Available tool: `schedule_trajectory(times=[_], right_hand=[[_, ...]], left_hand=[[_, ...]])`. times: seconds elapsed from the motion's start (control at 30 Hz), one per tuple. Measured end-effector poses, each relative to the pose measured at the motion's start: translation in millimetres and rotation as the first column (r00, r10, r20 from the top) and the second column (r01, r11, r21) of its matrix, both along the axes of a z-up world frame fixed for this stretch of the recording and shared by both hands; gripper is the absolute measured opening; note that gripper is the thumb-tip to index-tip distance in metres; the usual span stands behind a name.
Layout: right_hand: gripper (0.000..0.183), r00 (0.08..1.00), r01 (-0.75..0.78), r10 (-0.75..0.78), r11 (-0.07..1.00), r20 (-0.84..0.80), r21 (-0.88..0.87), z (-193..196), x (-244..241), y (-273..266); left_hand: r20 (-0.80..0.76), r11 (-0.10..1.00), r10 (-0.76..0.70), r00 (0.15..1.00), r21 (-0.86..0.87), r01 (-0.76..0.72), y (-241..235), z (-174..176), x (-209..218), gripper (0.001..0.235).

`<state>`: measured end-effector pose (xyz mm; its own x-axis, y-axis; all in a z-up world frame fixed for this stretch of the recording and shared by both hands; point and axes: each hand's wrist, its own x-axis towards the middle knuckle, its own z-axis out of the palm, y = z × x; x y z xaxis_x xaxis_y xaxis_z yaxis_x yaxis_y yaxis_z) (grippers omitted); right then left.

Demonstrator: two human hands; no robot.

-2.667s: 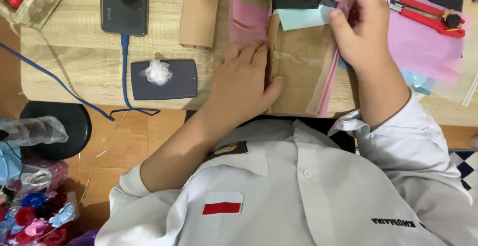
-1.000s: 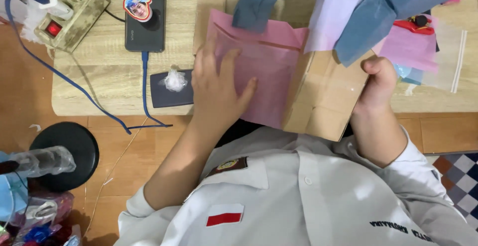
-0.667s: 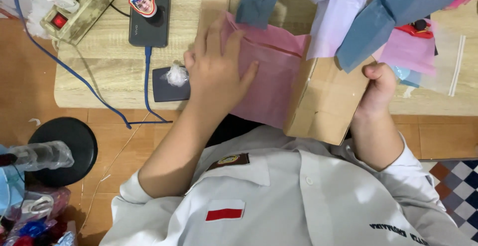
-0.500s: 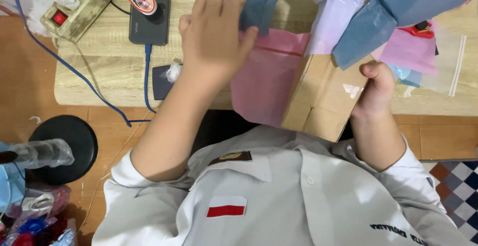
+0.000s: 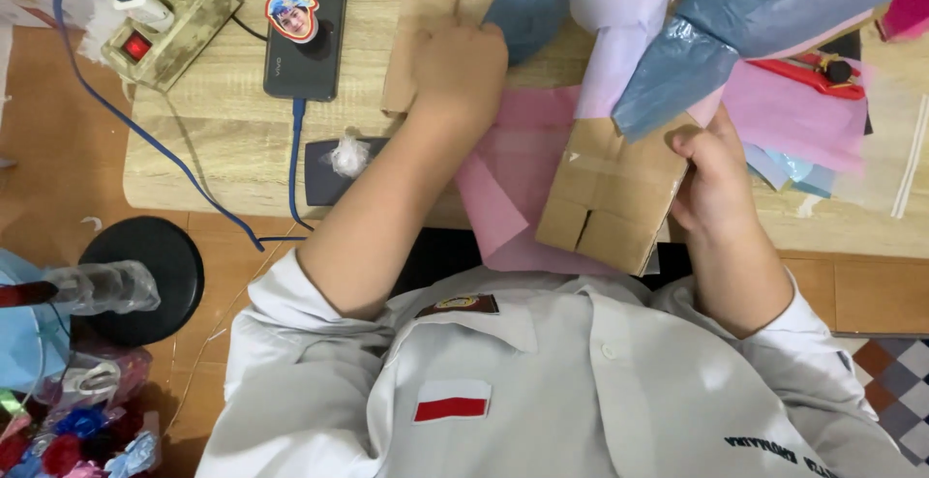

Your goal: The person constructs a bouquet by folding and arranging colored decorative papers around a cardboard base holding artificial flowers, using a cutter to trim materials.

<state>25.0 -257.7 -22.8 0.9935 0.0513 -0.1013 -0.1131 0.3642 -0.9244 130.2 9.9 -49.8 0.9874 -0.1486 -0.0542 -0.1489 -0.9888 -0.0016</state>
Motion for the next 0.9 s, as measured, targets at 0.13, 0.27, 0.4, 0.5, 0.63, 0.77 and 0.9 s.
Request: schedule_trajectory(times=[0.13, 0.27, 0.4, 0.5, 0.63, 0.77, 0.9], right_hand=[[0.057, 0.999, -0.031, 0.032, 0.997, 0.013, -0.068, -5.8, 6.2, 2.3], [0.063, 0.999, -0.007, 0.003, 0.996, -0.04, -0.087, -17.3, 7.8, 6.6], [0.066, 0.996, -0.05, 0.038, 0.988, -0.077, -0.147, -9.3, 11.8, 18.0], [0.055, 0.984, -0.145, 0.126, 0.978, -0.127, -0.149, 2.2, 14.1, 28.4], [0.048, 0.981, -0.176, 0.163, 0.976, -0.109, -0.124, 0.3, 19.4, 45.1], [0.04, 0.983, -0.183, 0.18, 0.956, -0.034, -0.229, -3.8, 16.2, 54.5], [0.061, 0.921, -0.226, 0.322, 0.9, 0.221, -0.372, 4.2, 2.1, 55.8]], left_hand=[[0.199, 0.998, 0.039, 0.979, -0.055, -0.029, 16.0, 18.3, -13.4, 0.032], [0.391, 0.873, 0.17, 0.904, -0.486, 0.046, 35.1, 65.1, -55.9, 0.019], [0.442, 0.704, 0.231, 0.867, -0.691, 0.165, 39.3, 83.8, -83.8, 0.018], [0.384, 0.607, 0.291, 0.876, -0.782, 0.141, 31.7, 98.6, -102.9, 0.024], [0.439, 0.518, 0.214, 0.873, -0.808, 0.279, 24.8, 105.4, -122.6, 0.055], [0.418, 0.379, 0.146, 0.896, -0.861, 0.34, 17.4, 109.2, -138.8, 0.026], [0.411, 0.388, 0.129, 0.902, -0.858, 0.336, 10.6, 110.4, -153.0, 0.028]])
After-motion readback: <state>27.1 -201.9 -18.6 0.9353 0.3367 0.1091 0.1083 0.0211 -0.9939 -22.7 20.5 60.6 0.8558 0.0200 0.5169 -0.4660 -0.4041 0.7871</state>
